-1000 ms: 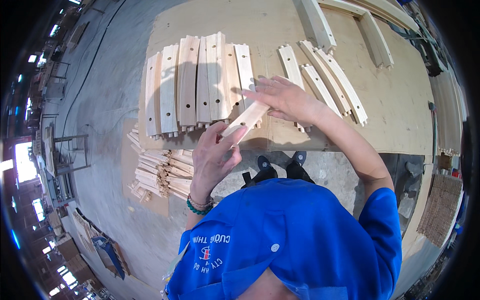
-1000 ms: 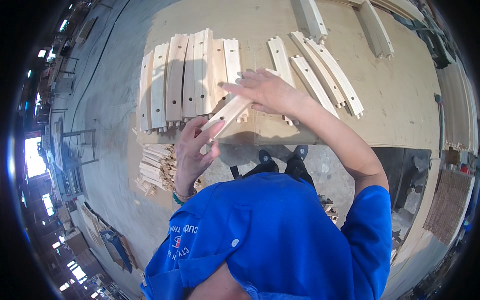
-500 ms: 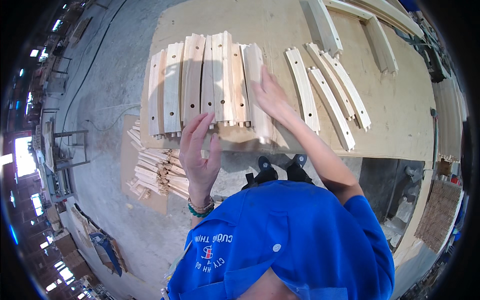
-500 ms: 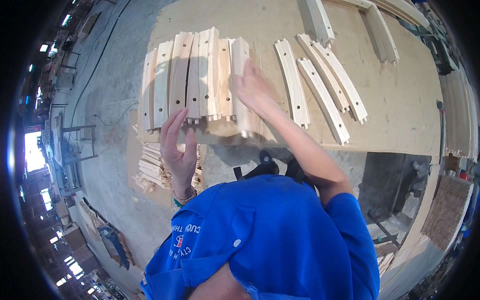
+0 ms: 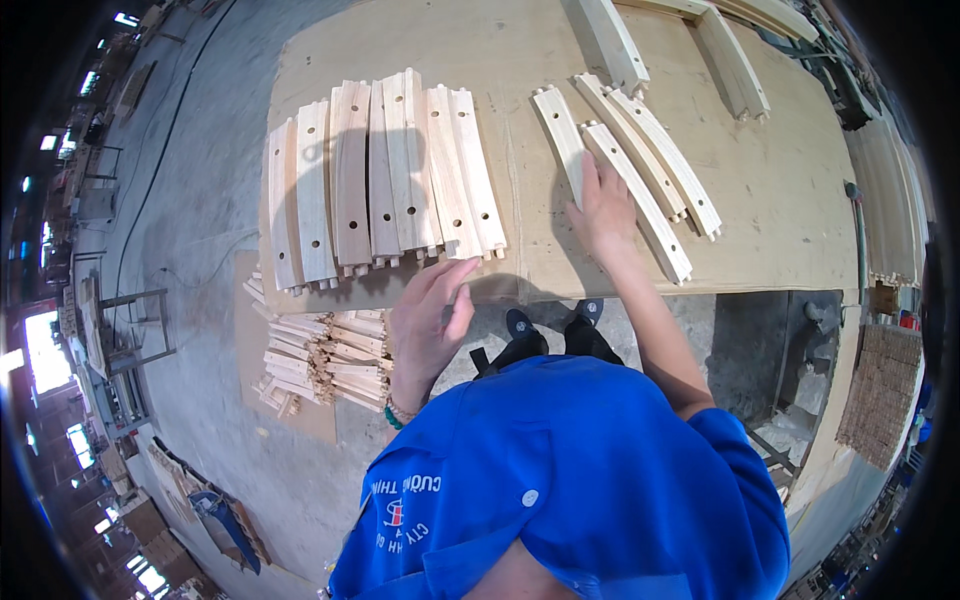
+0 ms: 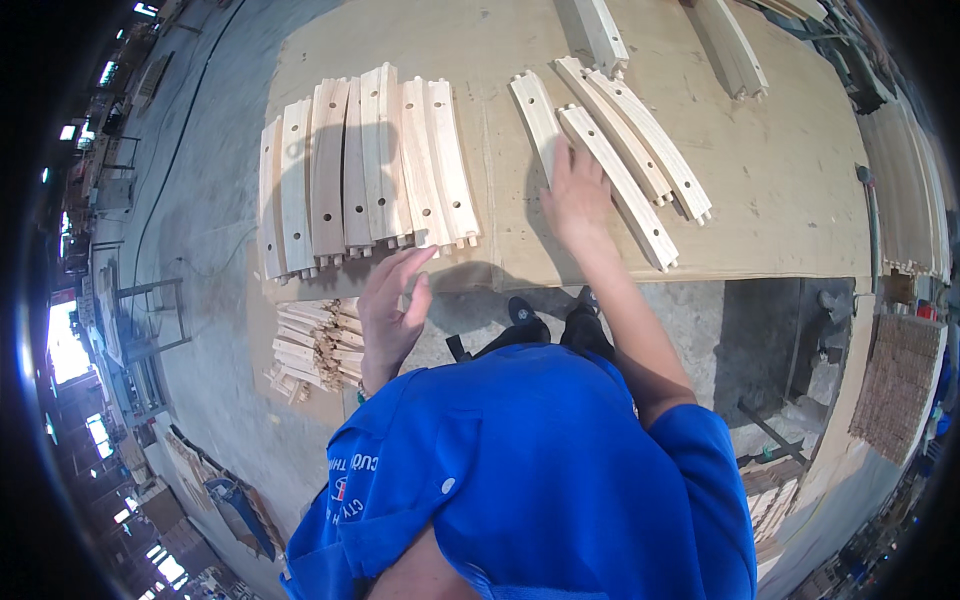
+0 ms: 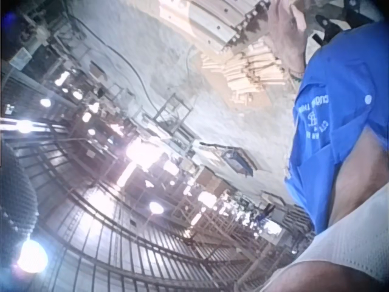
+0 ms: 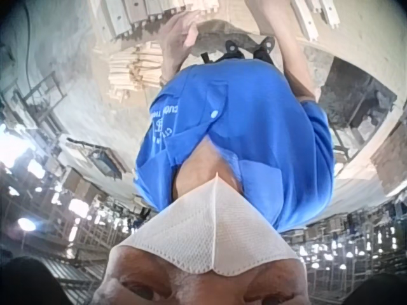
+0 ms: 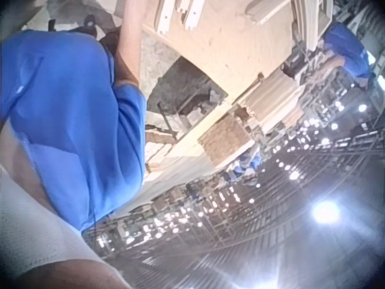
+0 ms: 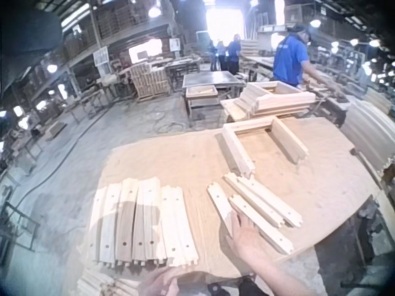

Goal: The person assembles wooden furniture frames by hand, using a rubber mallet to tap pieces into place. They repeatedly pick up wooden slats and frame components, align them, and secure them on a workbench in a factory setting.

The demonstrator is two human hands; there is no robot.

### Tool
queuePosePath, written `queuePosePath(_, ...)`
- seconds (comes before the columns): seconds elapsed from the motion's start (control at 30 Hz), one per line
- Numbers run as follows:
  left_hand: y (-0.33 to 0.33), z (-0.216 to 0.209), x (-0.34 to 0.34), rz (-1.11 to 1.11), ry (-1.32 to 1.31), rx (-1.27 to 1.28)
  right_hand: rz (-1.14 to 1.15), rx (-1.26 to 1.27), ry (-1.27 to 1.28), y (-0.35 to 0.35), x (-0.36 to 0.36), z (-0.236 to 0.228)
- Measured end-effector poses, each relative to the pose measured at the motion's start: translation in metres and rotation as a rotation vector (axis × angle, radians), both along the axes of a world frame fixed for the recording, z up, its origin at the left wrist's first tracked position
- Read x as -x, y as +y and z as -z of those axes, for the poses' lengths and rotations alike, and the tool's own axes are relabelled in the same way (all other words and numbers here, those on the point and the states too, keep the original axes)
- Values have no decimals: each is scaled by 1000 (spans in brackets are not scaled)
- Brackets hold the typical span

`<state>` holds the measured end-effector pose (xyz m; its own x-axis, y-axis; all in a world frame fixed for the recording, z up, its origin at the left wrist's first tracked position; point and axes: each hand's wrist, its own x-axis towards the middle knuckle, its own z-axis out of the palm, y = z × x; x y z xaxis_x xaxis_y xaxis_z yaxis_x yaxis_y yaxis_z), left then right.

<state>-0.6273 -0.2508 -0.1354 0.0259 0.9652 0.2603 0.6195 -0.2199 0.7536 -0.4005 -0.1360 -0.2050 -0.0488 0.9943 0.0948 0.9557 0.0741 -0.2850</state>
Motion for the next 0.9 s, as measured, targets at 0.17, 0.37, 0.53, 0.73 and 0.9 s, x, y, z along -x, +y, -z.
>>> queuePosePath(0.17, 17, 23, -14, 204, -44, 100, 12, 387, 1058, -9, -40, 20)
queuePosePath(0.37, 27, 45, -58, 238, -973, 839, 26, 642, 2032, -41, -7, -13)
queuePosePath(0.53, 21, 60, -61, 157, -975, 743, -153, 653, 1942, -37, -12, -22)
queuePosePath(0.73, 23, 26, -25, -65, -761, 402, -163, -329, 510, -28, -39, -38)
queuePosePath(0.9, 19, 28, 6, 62, -527, 170, -546, -188, 42, -33, -39, -75)
